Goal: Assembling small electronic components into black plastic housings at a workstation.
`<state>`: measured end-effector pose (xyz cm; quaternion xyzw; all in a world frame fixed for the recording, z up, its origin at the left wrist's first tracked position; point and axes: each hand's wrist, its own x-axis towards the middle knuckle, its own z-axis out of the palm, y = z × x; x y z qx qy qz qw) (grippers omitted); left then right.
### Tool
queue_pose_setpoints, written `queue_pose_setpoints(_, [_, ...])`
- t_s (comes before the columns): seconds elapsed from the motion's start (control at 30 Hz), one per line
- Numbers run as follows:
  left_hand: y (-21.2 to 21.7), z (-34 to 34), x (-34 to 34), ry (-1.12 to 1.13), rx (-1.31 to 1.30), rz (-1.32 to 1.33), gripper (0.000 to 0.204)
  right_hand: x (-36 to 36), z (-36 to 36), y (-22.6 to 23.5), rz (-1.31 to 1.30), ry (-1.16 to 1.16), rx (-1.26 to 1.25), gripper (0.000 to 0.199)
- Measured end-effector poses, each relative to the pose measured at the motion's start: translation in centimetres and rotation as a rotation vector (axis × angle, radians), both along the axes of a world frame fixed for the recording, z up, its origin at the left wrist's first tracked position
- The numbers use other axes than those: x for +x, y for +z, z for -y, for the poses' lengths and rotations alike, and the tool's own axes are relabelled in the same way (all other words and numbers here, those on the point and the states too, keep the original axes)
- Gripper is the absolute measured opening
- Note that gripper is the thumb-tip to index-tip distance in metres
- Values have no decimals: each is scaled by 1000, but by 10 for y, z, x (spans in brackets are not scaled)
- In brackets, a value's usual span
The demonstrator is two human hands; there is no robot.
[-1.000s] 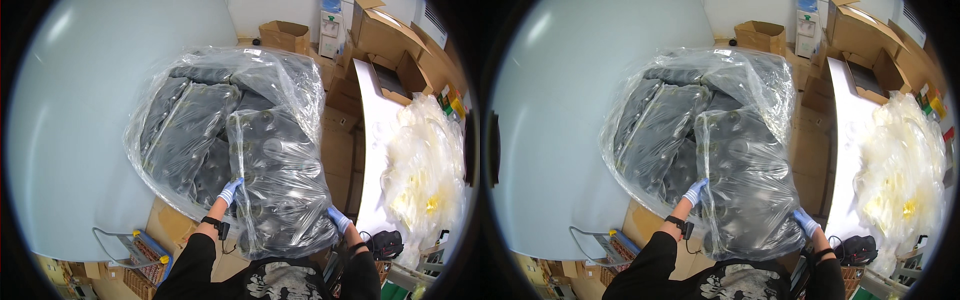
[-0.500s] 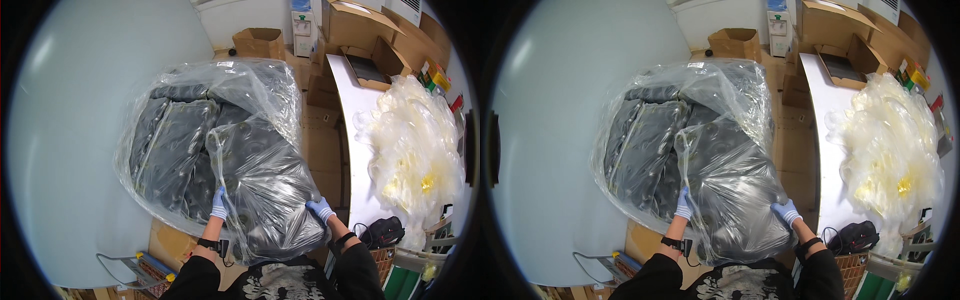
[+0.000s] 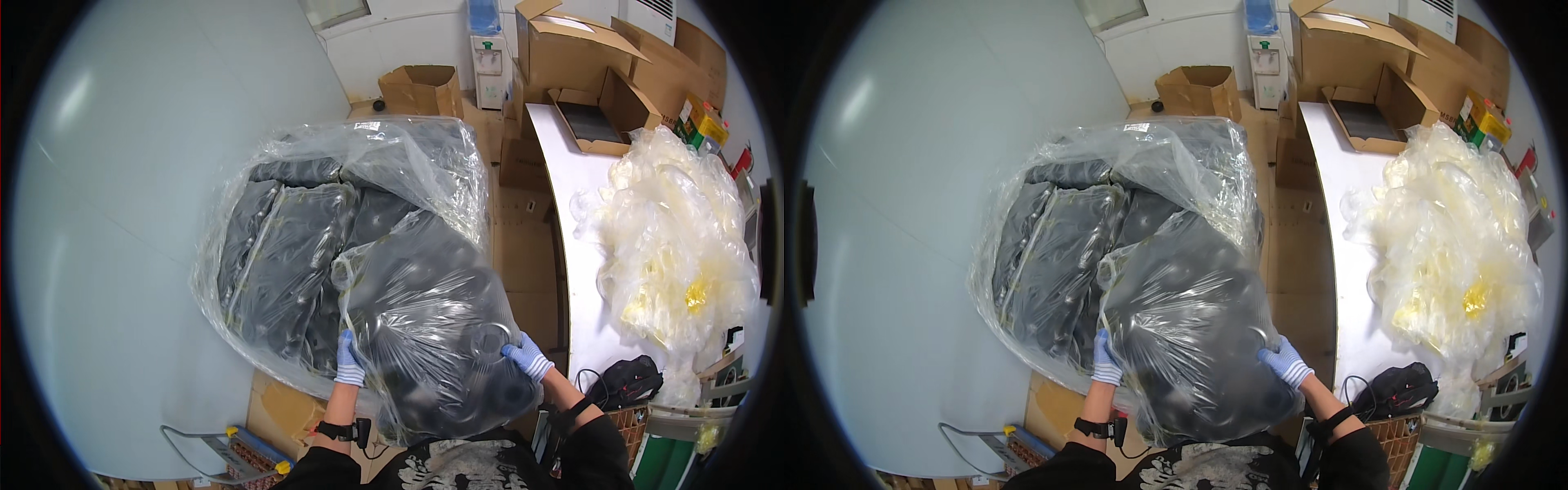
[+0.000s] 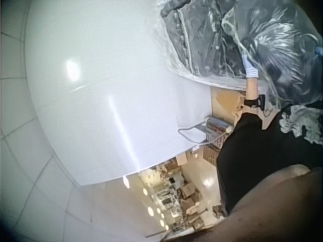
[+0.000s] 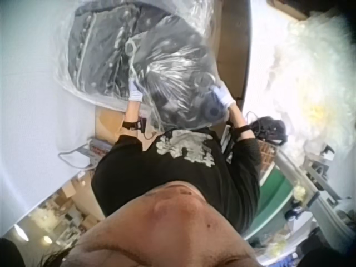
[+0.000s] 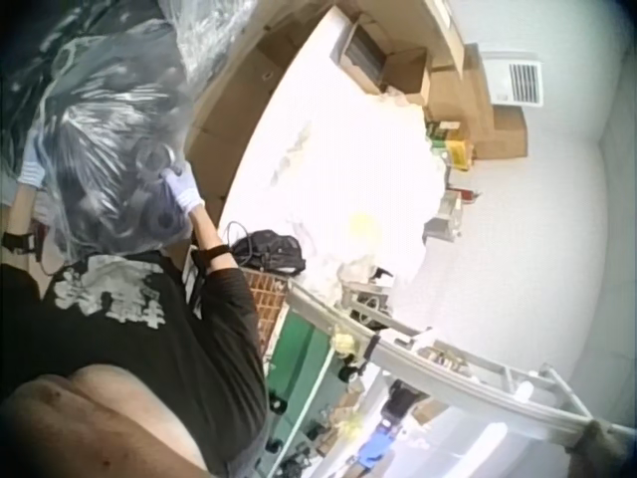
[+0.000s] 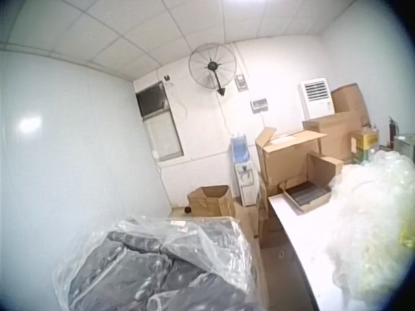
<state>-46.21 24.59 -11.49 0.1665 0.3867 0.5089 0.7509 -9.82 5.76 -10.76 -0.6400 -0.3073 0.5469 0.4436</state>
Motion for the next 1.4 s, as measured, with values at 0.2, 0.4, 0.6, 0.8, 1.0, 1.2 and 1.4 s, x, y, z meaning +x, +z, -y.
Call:
queue_pose_setpoints(0.2, [27,19,-11,-9,10,88,42,-7,-1,3,5,47,27,63])
queue_pose_setpoints(0.4, [43,35,-24,60,135,-30,45,-10,-4,5,4,113,97,65])
queue_pose_setpoints(0.6, [63,46,-22,76,128,49,43,-14,4,41,-22,93,178,62])
queue_pose_setpoints(0.8, [94,41,19,-85,222,86,47,7,37,60,-47,-31,246,57])
queue_pose_setpoints(1.0, [100,20,77,-214,240,98,42,41,77,62,137,-190,314,57])
queue_pose_setpoints(1.2, [127,0,164,-478,263,164,52,82,105,72,320,-307,372,61])
queue_pose_setpoints(1.4, [133,-23,278,-557,344,169,49,139,129,101,180,-523,383,61])
